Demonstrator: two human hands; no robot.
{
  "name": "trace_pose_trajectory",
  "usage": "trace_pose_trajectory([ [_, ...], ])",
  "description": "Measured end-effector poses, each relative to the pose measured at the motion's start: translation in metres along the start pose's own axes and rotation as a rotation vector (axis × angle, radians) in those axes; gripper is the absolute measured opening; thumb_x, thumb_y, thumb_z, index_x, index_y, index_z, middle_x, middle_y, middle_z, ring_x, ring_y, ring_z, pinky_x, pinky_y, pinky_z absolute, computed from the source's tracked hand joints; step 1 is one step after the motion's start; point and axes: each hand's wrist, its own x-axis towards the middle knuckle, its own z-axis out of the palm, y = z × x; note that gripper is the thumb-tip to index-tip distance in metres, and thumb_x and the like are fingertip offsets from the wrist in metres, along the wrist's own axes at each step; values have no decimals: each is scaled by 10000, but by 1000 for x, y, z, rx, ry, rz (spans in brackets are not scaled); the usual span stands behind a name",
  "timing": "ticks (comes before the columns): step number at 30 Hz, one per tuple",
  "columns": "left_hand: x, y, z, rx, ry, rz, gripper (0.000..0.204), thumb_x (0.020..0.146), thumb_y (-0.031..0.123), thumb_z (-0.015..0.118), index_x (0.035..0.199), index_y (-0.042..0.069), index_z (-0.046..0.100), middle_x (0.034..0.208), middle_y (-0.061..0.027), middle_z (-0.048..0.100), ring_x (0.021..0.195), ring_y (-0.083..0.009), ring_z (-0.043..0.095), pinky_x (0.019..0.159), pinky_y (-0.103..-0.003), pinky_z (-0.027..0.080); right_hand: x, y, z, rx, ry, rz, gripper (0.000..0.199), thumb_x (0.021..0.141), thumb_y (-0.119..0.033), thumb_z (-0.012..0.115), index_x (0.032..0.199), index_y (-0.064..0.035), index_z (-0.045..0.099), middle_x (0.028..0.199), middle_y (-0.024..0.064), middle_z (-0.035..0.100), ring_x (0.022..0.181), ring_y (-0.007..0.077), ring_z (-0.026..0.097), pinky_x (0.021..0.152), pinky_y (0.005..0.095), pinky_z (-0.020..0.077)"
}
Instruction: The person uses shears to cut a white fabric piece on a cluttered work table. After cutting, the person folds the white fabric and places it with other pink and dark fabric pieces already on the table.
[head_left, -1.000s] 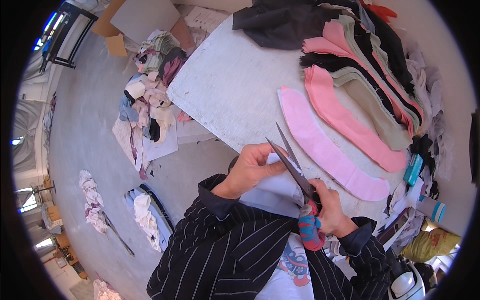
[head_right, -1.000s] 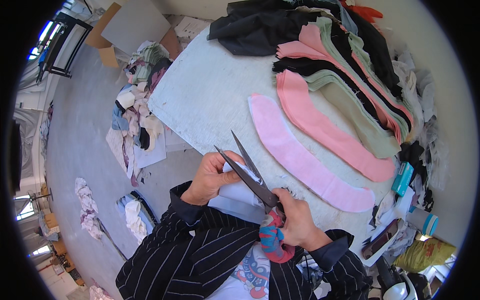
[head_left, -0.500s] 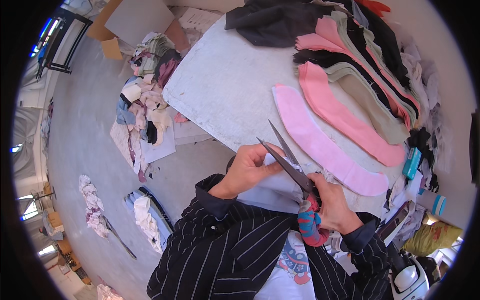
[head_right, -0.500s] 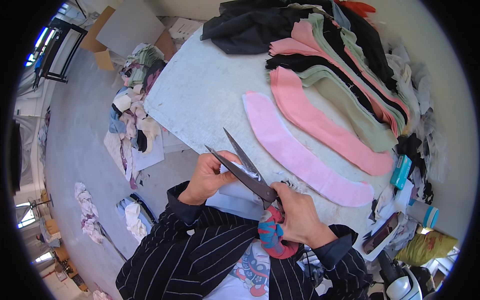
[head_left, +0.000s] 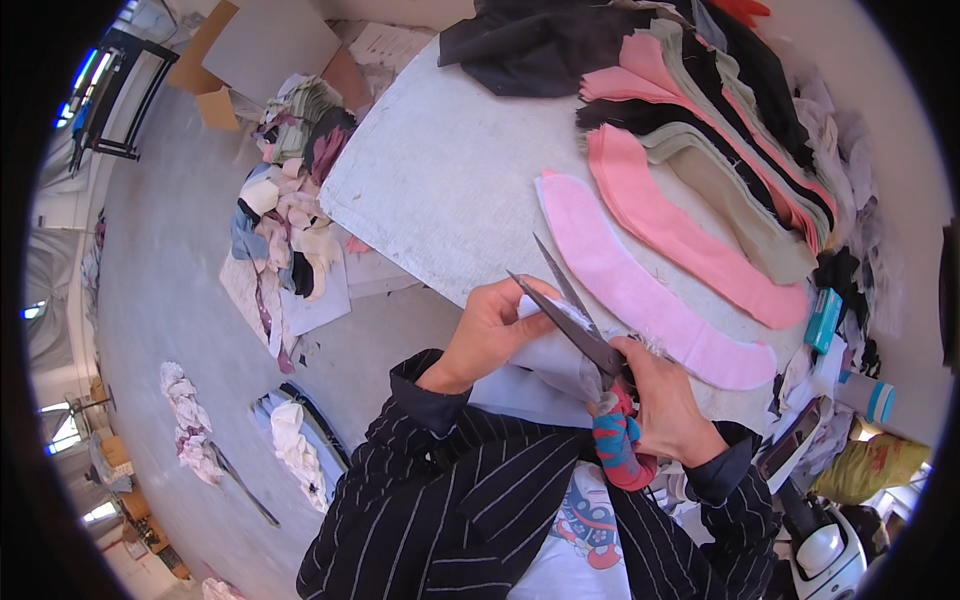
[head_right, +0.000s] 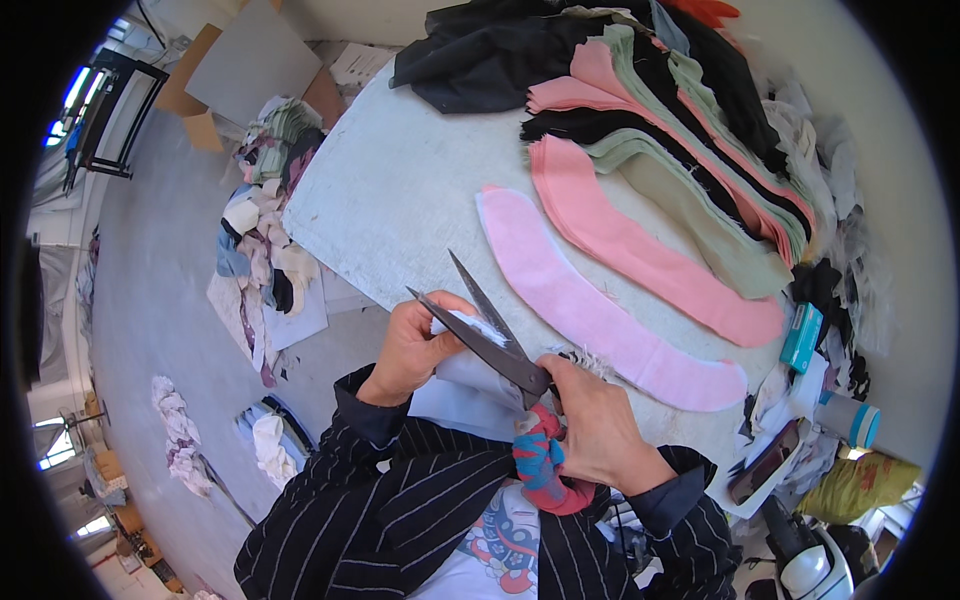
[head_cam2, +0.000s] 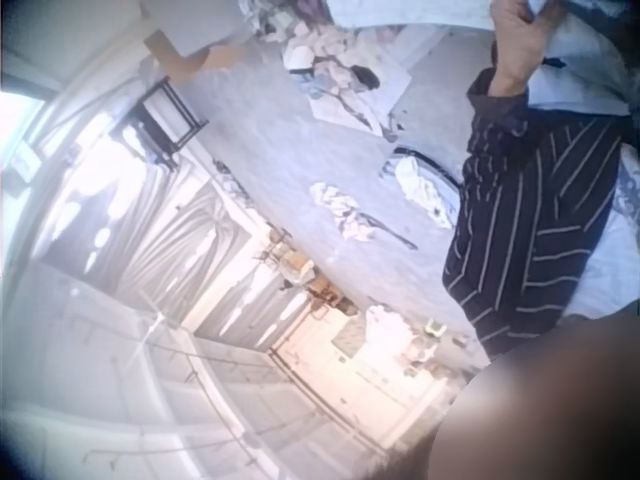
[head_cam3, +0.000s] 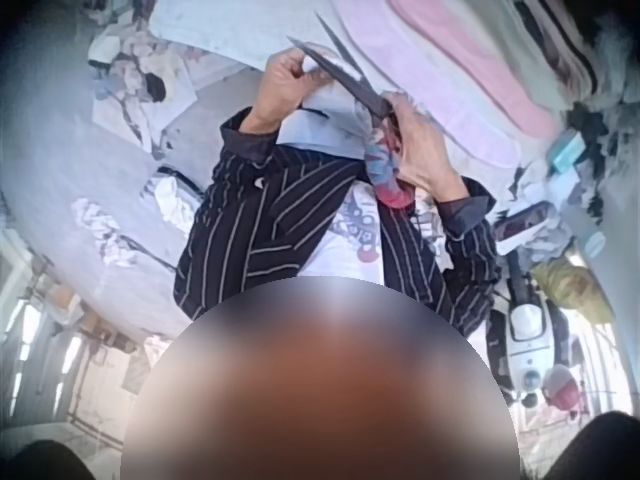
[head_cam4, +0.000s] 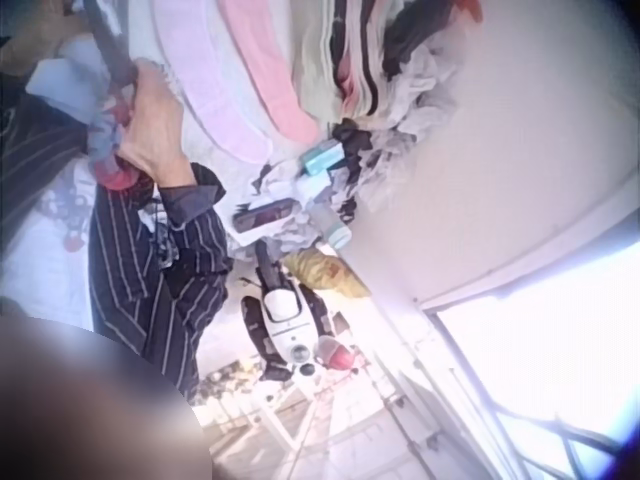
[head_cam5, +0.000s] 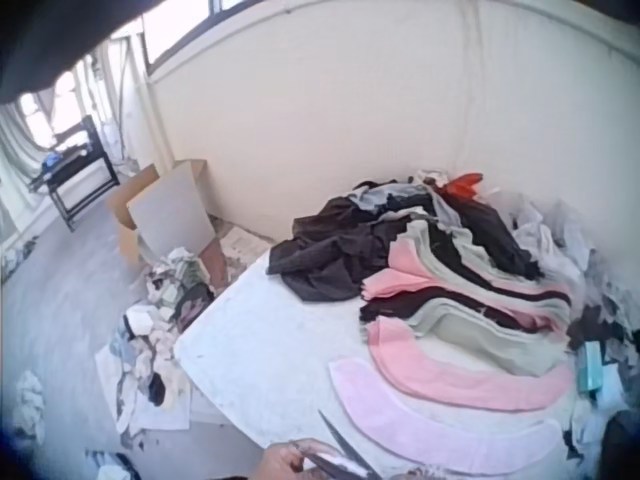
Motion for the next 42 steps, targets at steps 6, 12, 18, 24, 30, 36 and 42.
trace_pose_trajectory([
  [6,1,-1,-1,1,-42,-2,165,917,37,646,1063,-29,612,1022,-50,630,931,-91,594,807,-235,498,0,3,3,-52,35,-33,595,732,-333,725,1172,-5,495,879,204,605,795,389,618,684,426,477],
  [12,1,-1,6,-94,-20,-71,197,925,64,645,1098,-24,612,1006,-26,646,902,-72,598,798,-218,494,-5,16,11,-36,53,-41,622,703,-322,746,1162,13,491,739,189,596,704,377,623,625,418,477],
  [18,4,-2,2,-93,15,-125,209,914,75,658,1102,-2,608,1023,-51,658,921,-83,613,819,-227,494,-5,21,7,78,72,-3,628,708,-285,771,1196,-12,484,739,176,605,698,367,631,658,384,493],
  [24,13,-7,-8,-81,15,-30,183,906,71,648,1082,30,619,1069,-157,683,1040,-183,634,903,-333,507,-7,20,0,221,99,100,649,717,-280,797,1216,-24,471,815,172,629,730,361,645,718,343,503],
  [30,22,-16,-30,99,316,-174,227,909,62,643,1125,-4,614,1067,-117,687,1009,-156,636,912,-295,506,5,28,13,137,177,107,585,720,-236,788,1166,-14,483,709,114,580,619,215,572,633,304,470],
  [36,23,-12,-31,29,372,-40,381,844,1,693,1207,-8,576,1188,-120,629,1102,-158,595,914,-290,509,3,25,15,47,128,104,588,708,-264,795,1142,-2,497,700,139,600,631,299,617,639,319,483],
  [42,10,-8,-25,516,512,52,501,728,44,789,1191,35,599,1190,-85,598,1042,-160,586,801,-282,507,-18,34,18,-59,149,135,616,664,-286,780,1155,-25,515,755,191,629,689,391,640,606,401,490],
])
